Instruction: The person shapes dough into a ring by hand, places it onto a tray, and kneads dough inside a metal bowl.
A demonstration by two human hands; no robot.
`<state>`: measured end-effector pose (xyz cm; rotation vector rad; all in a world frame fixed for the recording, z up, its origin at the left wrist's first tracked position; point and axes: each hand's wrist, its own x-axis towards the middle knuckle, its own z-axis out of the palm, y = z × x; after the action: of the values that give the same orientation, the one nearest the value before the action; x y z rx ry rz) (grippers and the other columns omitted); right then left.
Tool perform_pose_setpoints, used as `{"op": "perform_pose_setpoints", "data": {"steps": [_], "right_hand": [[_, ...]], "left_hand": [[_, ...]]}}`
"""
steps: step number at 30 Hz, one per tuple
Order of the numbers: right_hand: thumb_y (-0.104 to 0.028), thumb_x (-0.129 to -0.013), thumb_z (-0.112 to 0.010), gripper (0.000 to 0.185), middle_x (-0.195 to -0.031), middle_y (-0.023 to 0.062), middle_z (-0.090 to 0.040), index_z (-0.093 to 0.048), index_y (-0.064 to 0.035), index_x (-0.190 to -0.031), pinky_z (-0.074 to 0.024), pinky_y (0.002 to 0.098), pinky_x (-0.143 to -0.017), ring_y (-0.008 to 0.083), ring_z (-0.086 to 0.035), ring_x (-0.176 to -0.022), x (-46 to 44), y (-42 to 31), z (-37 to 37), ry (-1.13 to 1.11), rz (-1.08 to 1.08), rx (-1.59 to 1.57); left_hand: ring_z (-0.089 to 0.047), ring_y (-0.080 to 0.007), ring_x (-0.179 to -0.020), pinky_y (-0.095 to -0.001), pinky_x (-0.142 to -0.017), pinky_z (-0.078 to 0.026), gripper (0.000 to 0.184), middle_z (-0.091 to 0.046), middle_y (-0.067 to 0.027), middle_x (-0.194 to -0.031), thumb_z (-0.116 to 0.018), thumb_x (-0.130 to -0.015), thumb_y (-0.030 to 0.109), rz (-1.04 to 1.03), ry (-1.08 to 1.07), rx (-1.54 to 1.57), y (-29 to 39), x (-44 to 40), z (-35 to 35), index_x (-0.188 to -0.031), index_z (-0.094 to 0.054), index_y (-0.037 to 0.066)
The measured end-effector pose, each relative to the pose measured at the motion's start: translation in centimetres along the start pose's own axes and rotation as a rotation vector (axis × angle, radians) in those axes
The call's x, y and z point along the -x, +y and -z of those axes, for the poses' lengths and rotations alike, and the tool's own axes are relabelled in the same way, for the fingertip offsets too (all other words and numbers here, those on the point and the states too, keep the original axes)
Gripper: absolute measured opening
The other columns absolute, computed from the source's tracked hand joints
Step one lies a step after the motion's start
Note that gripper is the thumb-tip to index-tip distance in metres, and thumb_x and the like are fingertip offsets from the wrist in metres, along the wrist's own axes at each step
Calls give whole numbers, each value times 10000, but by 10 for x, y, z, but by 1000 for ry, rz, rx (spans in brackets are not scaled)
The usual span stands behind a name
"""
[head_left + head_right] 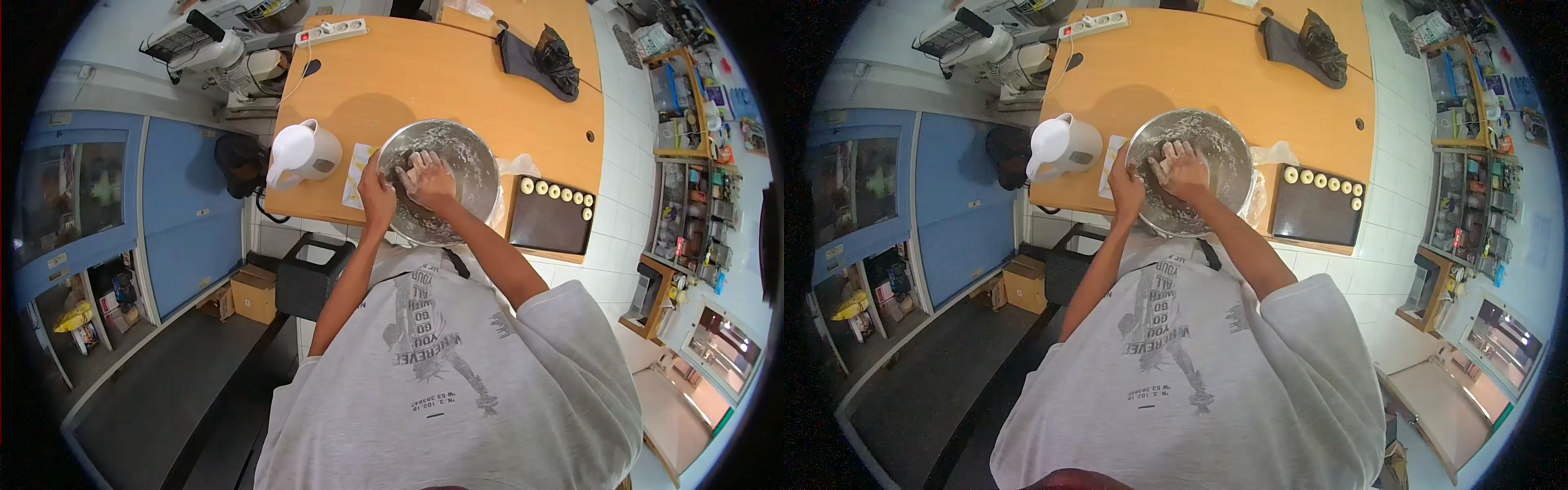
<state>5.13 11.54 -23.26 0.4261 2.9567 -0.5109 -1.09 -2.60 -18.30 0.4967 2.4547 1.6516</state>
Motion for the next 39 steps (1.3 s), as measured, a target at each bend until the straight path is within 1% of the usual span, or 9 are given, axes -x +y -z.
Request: {"op": "perform_pose_setpoints", "data": {"steps": [5,8,11,17,23,29,34,37,39], "right_hand": [[-483,-870,-729,739,-1442,231,-533,-533,-25,-1416,-370,615,-1141,480,-410,-1422,8,23,46,-233,206,-191],[-261,-704,-853,772,-1433,292,-520,-555,-7,-1369,-392,497,-1176,460,-517,-1311,15,40,49,-174,454,-18],[-230,-728,-835,737,-1412,279,-558,-543,17,-1358,-407,472,-1168,446,-545,-1288,19,52,53,-406,415,-128],[-269,-809,-810,579,-1359,266,-612,-637,15,-1283,-431,459,-1140,417,-551,-1304,33,52,86,-249,290,-472],[-425,-934,-694,502,-1224,252,-683,-696,18,-1170,-510,480,-1030,430,-642,-1153,31,53,31,-13,247,-202],[-373,-969,-602,391,-944,209,-723,-723,-9,-891,-577,517,-830,399,-694,-944,6,16,12,206,-10,-42],[-302,-980,-530,335,-1022,187,-727,-722,-38,-906,-578,503,-829,363,-693,-977,-8,22,25,118,8,-29],[-315,-978,-530,346,-1033,180,-728,-721,-35,-907,-578,503,-830,371,-694,-973,-8,21,30,103,29,-44],[-333,-983,-527,364,-1042,179,-728,-723,-35,-912,-578,501,-830,379,-693,-972,-10,25,22,128,52,-50]], "left_hand": [[-641,-427,-1184,-455,-987,-499,489,-660,-277,-1254,-492,-919,-142,-12,-1,-6,3,-3,4,-1378,-578,4],[-643,-429,-1173,-456,-971,-503,485,-666,-271,-1239,-502,-916,-144,-32,-20,-4,5,-4,2,-1369,-584,9],[-645,-432,-1168,-456,-963,-504,481,-668,-272,-1233,-505,-920,-140,-36,-10,-34,7,-3,3,-1368,-585,16],[-648,-428,-1181,-453,-963,-504,445,-667,-278,-1252,-528,-970,-89,42,-16,-25,-5,-2,6,-1398,-570,24],[-641,-440,-1183,-460,-975,-500,422,-662,-285,-1251,-529,-976,-74,-11,-27,-52,2,-1,3,-1388,-569,5],[-626,-444,-1143,-474,-962,-493,505,-655,-270,-1207,-508,-898,-150,-75,-15,-24,-1,0,0,-1375,-575,3],[-626,-449,-1099,-487,-937,-489,538,-651,-265,-1158,-505,-871,-164,-114,12,-22,2,3,1,-1377,-574,6],[-590,-449,-1250,-473,-1029,-467,453,-631,-284,-1290,-489,-940,-130,-28,-26,-37,2,8,2,-1375,-560,-23],[-620,-447,-1121,-484,-958,-484,580,-648,-268,-1168,-506,-833,-171,-66,12,-55,2,6,1,-1383,-564,4]]}}
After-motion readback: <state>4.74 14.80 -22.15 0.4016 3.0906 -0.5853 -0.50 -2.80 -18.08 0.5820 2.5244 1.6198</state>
